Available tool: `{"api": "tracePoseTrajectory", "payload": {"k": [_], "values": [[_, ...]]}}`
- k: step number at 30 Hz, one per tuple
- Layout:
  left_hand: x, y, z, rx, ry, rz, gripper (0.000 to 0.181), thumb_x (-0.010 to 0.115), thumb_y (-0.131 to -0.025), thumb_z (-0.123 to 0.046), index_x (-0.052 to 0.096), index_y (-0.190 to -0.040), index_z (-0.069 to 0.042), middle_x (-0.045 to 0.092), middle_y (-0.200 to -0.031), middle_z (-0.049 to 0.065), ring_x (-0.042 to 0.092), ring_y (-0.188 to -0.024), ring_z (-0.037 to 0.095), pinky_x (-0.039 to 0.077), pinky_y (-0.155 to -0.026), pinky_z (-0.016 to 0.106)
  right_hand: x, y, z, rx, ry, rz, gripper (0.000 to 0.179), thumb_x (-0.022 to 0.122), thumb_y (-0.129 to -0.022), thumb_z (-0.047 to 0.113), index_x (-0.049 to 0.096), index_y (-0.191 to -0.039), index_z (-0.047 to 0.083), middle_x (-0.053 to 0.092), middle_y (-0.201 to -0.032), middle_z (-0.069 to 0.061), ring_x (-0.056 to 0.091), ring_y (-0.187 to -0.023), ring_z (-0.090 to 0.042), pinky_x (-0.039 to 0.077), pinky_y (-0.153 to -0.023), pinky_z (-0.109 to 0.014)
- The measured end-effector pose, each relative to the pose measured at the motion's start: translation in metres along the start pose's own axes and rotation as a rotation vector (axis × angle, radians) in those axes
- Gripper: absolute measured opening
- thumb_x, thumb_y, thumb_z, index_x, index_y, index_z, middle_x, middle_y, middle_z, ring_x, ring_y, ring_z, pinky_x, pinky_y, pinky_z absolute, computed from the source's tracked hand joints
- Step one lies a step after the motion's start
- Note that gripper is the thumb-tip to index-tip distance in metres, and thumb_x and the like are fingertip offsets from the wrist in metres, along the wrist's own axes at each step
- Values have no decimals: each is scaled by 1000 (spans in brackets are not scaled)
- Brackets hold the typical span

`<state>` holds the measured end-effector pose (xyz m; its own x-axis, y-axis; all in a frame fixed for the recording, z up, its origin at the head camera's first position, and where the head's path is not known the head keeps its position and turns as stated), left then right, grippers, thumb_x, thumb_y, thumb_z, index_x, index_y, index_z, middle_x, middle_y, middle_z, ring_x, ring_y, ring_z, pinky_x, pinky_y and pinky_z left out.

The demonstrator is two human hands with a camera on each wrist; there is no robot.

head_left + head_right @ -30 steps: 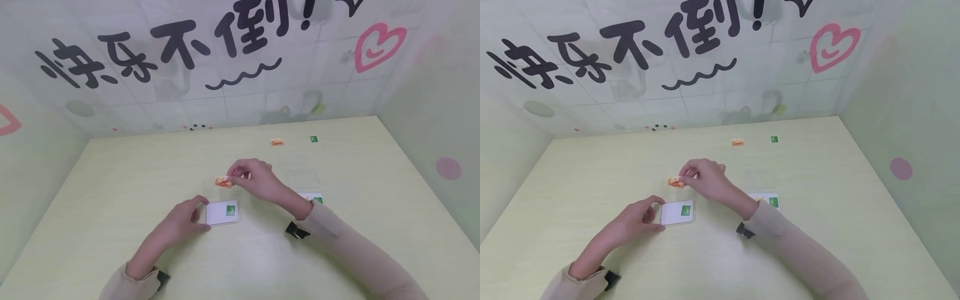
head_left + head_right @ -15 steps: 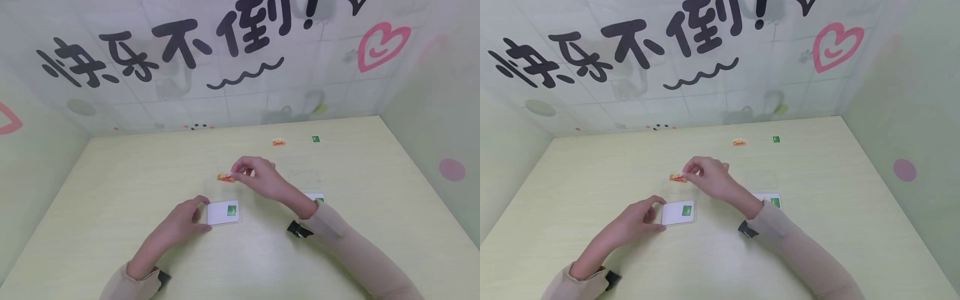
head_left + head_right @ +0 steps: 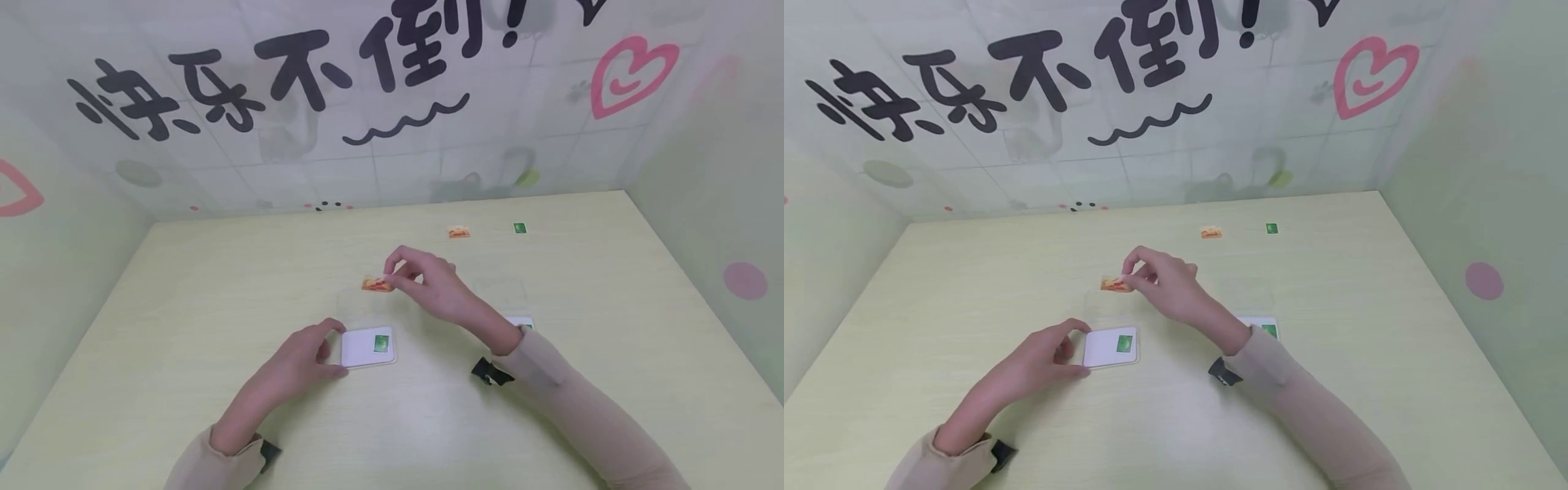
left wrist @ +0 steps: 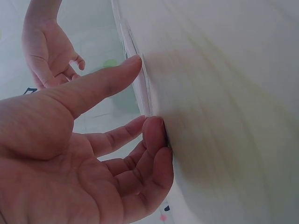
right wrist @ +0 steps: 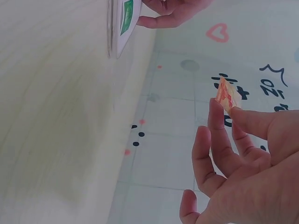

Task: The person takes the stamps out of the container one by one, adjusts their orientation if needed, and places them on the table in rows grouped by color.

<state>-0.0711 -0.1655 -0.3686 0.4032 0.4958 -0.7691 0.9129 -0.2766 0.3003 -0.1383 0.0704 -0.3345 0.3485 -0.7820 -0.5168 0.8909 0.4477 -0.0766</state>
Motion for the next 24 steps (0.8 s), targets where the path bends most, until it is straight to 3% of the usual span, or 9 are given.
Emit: {"api": "tracePoseTrajectory", "payload": {"k": [6, 11, 15, 24], "values": [[0, 0, 0, -14, -1, -1, 61, 89, -84, -11, 59, -136, -5, 56, -88, 5, 49, -80, 20, 42, -71, 34, -3, -3, -1, 9, 9, -11, 6, 66, -104, 12, 63, -110, 11, 76, -95, -7, 70, -98, -35, 21, -109, -70], [1, 0, 1, -17, -6, -6, 60, 89, -84, -10, 60, -135, -5, 55, -87, 5, 49, -80, 19, 42, -71, 33, -6, -6, -1, 24, -1, -15, 10, 67, -104, 12, 66, -113, 7, 75, -95, -8, 68, -96, -35, 43, -93, -47], [1, 0, 1, -16, -5, -6, 59, 89, -84, -10, 60, -135, -5, 55, -88, 5, 49, -81, 20, 42, -71, 34, -10, -9, -1, 37, -18, -19, 15, 68, -103, 11, 71, -115, 3, 76, -96, -11, 68, -97, -35, 49, -76, -32], [1, 1, 0, -23, 2, -2, 61, 89, -84, -10, 59, -136, -5, 56, -89, 6, 49, -82, 20, 43, -72, 34, -17, -12, -2, 36, -29, -35, 21, 66, -102, 5, 73, -121, -2, 76, -106, -15, 70, -98, -34, 56, -84, -37]]}}
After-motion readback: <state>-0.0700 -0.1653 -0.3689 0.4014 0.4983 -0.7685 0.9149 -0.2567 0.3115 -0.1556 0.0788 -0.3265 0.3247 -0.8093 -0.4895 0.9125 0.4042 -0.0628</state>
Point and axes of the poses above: each hand's wrist, its own y-axis away from the middle knuckle, its own x-axis out of the palm, z = x × y, the point moved 2 cm from there along -y, towards the middle knuckle
